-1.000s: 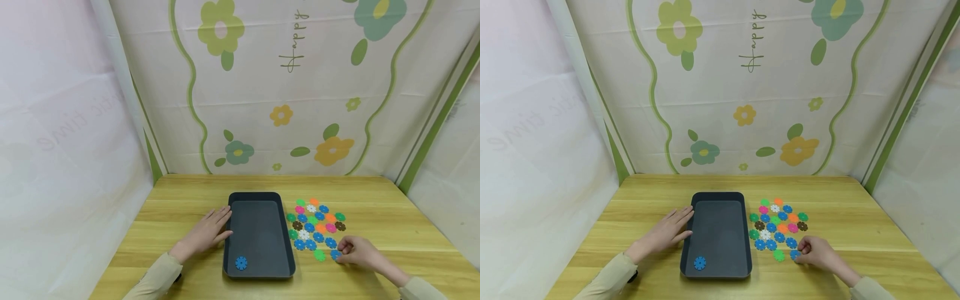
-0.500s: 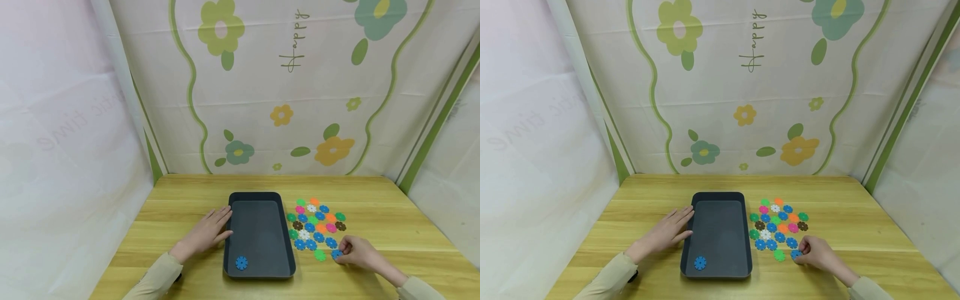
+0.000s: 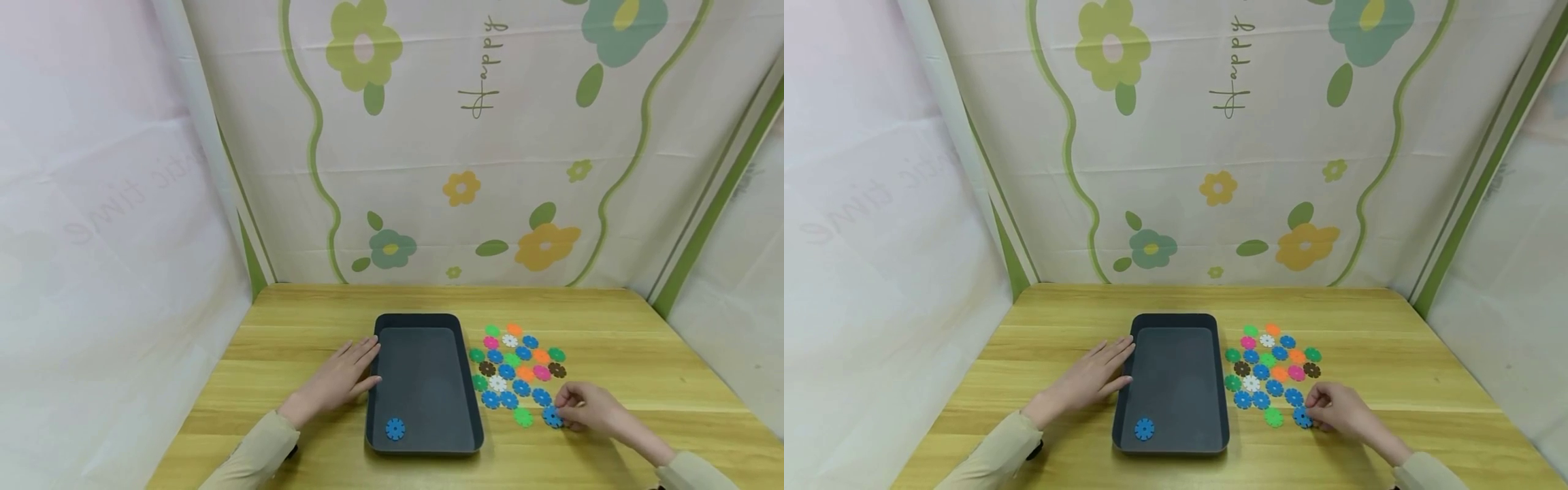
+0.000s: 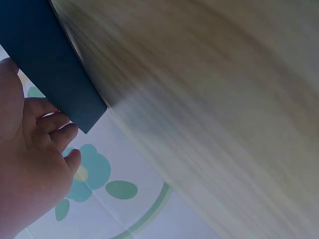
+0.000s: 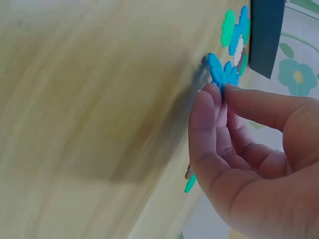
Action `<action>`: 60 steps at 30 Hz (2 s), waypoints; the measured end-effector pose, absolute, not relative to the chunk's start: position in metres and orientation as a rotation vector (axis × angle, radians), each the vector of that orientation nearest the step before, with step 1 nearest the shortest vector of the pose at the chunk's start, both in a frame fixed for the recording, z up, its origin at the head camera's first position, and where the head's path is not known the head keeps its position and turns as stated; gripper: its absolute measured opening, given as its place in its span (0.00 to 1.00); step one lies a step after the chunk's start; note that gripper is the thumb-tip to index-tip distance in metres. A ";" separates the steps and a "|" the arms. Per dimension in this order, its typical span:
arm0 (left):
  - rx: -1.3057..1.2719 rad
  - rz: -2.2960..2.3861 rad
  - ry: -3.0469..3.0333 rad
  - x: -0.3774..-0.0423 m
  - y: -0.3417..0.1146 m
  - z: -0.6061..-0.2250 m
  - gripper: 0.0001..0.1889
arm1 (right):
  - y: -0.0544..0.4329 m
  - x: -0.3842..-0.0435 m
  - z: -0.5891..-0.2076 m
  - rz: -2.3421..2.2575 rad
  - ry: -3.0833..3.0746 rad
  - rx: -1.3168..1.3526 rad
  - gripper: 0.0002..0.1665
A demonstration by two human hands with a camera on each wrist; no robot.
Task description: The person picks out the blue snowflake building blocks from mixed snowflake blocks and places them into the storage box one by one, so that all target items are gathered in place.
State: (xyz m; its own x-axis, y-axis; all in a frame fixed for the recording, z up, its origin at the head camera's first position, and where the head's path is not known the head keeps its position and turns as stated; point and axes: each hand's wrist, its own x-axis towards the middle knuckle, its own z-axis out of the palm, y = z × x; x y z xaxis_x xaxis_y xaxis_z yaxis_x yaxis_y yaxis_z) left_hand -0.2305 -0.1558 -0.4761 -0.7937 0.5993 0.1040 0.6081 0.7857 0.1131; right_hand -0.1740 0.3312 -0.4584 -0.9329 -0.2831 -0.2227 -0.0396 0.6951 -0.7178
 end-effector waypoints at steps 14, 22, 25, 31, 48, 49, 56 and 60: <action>-0.996 -0.220 -2.897 -0.230 -0.156 -0.475 0.37 | 0.293 -0.199 -0.431 -1.231 2.462 -0.368 0.10; -1.002 -0.223 -2.901 -0.230 -0.156 -0.475 0.36 | 0.254 -0.212 -0.420 -1.256 2.426 -0.419 0.09; -1.009 -0.224 -2.898 -0.229 -0.156 -0.474 0.36 | 0.240 -0.217 -0.417 -1.253 2.400 -0.458 0.09; -1.017 -0.262 -2.883 -0.229 -0.155 -0.473 0.35 | 0.210 -0.227 -0.416 -1.241 2.369 -0.528 0.07; -1.009 -0.222 -2.903 -0.229 -0.156 -0.473 0.35 | 0.134 -0.249 -0.424 -1.133 2.385 -0.566 0.03; -1.009 -0.218 -2.901 -0.229 -0.155 -0.473 0.35 | 0.130 -0.249 -0.425 -1.126 2.381 -0.587 0.02; -1.003 -0.198 -2.886 -0.229 -0.154 -0.472 0.32 | 0.112 -0.247 -0.427 -1.099 2.366 -0.623 0.02; -1.007 -0.201 -2.876 -0.230 -0.155 -0.472 0.32 | 0.104 -0.246 -0.428 -1.065 2.379 -0.603 0.02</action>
State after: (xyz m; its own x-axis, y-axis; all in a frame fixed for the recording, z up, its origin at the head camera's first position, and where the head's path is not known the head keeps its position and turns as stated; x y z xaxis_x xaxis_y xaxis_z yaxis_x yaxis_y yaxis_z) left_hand -0.2299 -0.1548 -0.4719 -0.7791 0.6142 0.1257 0.6257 0.7742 0.0950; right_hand -0.2458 0.1036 -0.4284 -0.7972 -0.5582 -0.2298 -0.2005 0.6039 -0.7714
